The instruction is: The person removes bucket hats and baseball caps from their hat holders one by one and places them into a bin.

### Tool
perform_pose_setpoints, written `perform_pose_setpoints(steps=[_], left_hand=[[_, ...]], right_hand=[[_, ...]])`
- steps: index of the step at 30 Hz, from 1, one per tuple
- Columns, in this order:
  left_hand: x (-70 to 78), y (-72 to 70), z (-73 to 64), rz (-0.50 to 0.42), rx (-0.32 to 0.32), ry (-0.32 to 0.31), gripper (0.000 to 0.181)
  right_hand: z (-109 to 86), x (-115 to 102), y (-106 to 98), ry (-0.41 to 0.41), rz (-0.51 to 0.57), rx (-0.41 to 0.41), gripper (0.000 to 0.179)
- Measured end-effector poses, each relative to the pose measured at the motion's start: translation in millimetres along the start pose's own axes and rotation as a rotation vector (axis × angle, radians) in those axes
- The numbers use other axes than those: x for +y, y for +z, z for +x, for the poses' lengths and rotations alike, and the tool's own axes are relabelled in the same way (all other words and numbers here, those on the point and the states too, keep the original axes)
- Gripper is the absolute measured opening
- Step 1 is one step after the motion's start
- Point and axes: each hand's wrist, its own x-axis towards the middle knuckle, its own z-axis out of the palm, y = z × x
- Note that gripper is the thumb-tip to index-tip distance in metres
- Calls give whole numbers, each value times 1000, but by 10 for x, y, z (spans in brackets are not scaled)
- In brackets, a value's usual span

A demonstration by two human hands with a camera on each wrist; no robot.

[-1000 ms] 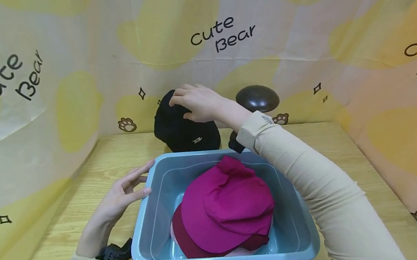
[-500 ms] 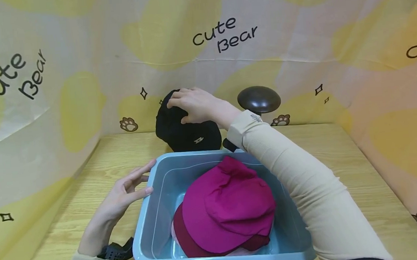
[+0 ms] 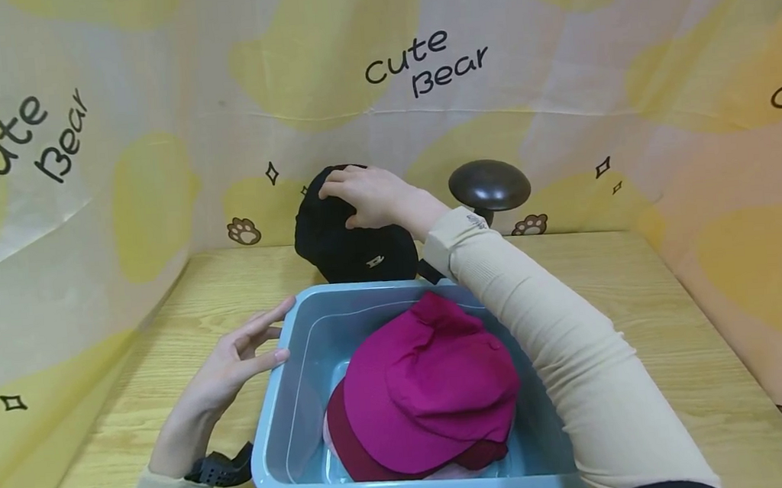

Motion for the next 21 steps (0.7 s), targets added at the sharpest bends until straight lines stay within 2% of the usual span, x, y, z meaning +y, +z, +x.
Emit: perform_pose_setpoints(steps=[14,21], left_hand=[[-18,-19,-14,-4,-12,31,64],[-31,-39,-18,-11,-16,45,64]], right_hand=[[-15,-28,40,50,61,108,41],[-18,-44,37,40,78,148,30]])
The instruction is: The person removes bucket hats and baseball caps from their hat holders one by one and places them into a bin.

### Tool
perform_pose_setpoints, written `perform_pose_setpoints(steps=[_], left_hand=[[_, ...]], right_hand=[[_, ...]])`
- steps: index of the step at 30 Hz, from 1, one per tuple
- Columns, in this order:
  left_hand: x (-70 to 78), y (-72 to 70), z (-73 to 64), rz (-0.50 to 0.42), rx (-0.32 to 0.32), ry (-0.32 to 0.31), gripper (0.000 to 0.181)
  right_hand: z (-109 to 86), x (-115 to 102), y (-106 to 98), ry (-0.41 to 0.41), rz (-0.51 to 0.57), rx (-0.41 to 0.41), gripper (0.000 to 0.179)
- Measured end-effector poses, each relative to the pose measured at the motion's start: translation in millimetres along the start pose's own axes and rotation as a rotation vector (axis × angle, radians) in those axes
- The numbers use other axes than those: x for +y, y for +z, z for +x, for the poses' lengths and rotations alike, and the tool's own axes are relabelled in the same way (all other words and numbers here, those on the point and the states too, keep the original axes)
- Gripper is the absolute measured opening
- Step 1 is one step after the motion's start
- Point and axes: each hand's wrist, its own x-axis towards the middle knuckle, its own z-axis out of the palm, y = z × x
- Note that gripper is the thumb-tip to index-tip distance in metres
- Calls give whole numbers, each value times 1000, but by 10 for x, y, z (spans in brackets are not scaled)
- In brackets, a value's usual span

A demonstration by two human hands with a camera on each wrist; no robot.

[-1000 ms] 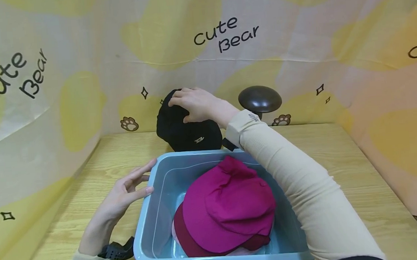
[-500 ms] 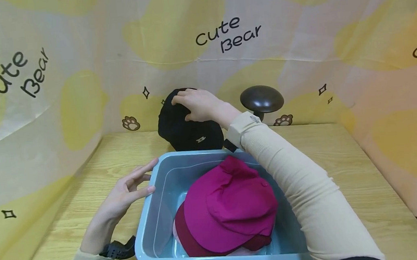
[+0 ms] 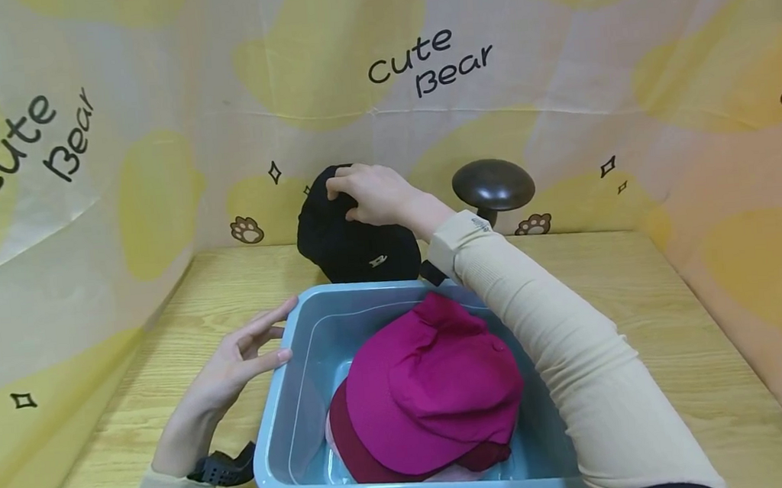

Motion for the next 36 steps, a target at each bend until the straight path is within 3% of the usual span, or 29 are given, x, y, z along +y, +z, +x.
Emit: perform_pose_setpoints(steps=[8,24,36], left_hand=[[20,-10,8,5,2,-12,64],[18,-5,22,-8,-9,5,65],[29,-10,-18,20,11,-14,65]], right_hand=[[-12,3,-11,-57,-23,53,17],[-22,67,-14,-88,90,74,22],[-18,40,-49,26,193,192,27]])
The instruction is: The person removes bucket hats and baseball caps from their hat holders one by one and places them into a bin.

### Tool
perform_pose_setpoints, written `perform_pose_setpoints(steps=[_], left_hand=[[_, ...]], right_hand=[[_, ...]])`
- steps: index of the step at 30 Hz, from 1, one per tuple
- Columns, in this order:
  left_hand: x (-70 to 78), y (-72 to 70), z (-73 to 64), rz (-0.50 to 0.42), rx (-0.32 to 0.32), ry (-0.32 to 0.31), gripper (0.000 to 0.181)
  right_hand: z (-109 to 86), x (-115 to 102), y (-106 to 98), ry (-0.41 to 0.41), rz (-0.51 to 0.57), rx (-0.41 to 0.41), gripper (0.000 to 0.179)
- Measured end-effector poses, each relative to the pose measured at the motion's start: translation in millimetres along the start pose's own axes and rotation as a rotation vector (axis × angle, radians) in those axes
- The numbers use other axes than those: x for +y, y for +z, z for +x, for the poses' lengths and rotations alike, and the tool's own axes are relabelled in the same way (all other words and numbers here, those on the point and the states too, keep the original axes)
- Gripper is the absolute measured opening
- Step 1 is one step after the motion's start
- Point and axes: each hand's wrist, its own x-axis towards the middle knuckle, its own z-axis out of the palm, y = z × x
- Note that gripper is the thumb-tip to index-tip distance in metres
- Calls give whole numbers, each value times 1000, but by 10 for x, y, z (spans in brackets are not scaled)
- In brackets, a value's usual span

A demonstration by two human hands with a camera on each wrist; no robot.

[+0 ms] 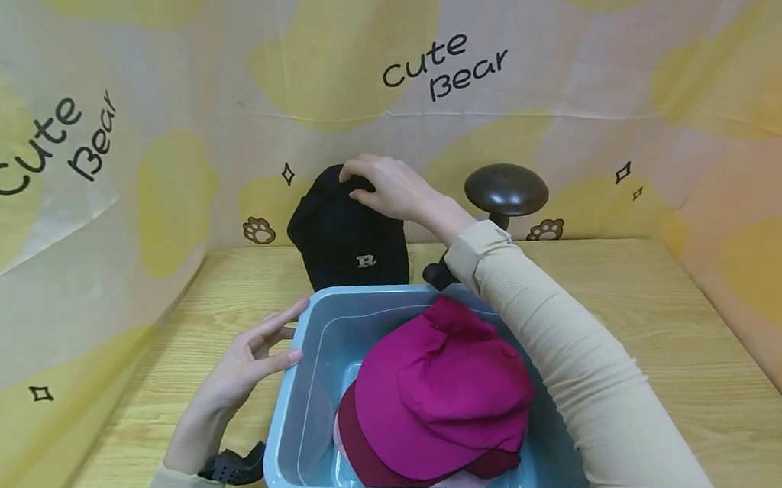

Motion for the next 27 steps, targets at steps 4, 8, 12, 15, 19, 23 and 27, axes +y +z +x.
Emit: perform_pose_setpoints(steps=[4,8,12,15,19,23,27], left_hand=[[-3,5,-1,-7,-3,4,64],[-9,11,0,-12,-5,11,64],[-3,17,6,-9,-2,9,65],[2,21,11,-15,0,2,65],[2,24,20,-17,-2,1,65],[-3,22,24,-20,-5,3,64],[-7,18,27,-21,-5,2,64]], right_hand=[[4,-19,-25,36,3,27,27],[8,-17,-43,52,-1,59,26],[11,-13,-73,66,11,101,26],[6,-15,-114,87,29,138,26],[-9,-15,-181,122,47,178,26],[-22,-7,-244,132,51,213,26],[-41,-10,-288,136,31,229,25]])
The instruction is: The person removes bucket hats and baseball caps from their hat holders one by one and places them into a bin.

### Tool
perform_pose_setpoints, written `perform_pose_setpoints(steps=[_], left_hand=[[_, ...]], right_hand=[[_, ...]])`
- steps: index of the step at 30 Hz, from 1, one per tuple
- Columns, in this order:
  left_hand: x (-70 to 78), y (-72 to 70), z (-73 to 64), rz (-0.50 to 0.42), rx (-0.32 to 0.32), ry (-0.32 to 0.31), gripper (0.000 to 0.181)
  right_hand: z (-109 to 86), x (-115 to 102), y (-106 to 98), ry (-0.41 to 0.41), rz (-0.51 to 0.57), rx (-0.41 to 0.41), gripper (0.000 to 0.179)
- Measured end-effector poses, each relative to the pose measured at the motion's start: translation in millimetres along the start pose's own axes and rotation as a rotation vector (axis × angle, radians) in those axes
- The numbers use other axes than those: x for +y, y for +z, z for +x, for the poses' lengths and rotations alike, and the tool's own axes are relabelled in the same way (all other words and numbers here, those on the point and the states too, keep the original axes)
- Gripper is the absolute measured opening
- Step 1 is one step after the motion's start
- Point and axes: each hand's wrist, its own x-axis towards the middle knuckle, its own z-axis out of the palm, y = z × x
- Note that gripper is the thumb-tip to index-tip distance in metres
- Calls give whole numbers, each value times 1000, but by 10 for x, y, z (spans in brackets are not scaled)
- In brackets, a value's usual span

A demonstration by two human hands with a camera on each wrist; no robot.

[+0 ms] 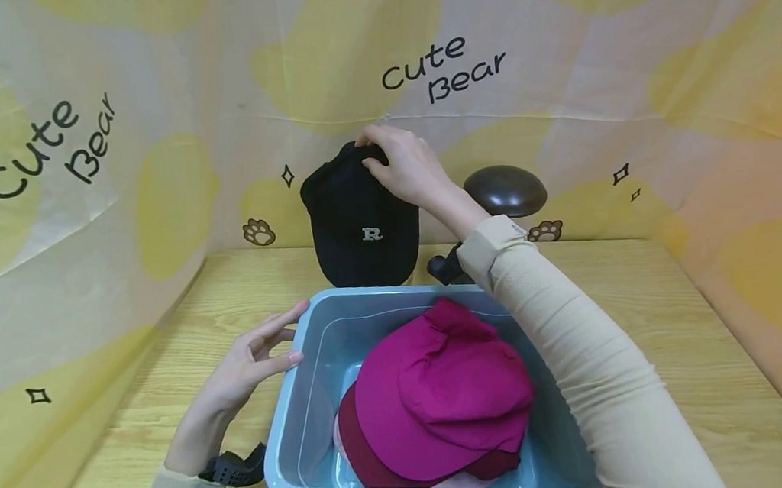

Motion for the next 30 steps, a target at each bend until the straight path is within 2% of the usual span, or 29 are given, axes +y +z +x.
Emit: perform_pose_setpoints(steps=[10,20,30], left_hand=[[0,-8,-17,4,7,-6,64],[4,-7,-14,8,7,-6,64],[4,8,-4,10,11,-15,64]], right_hand=[[-71,-171,-88,-11,-28,12,27],[-153,-262,-188,-42,-42,95,26],[-193,-287,-344,-6,-25,112,26]])
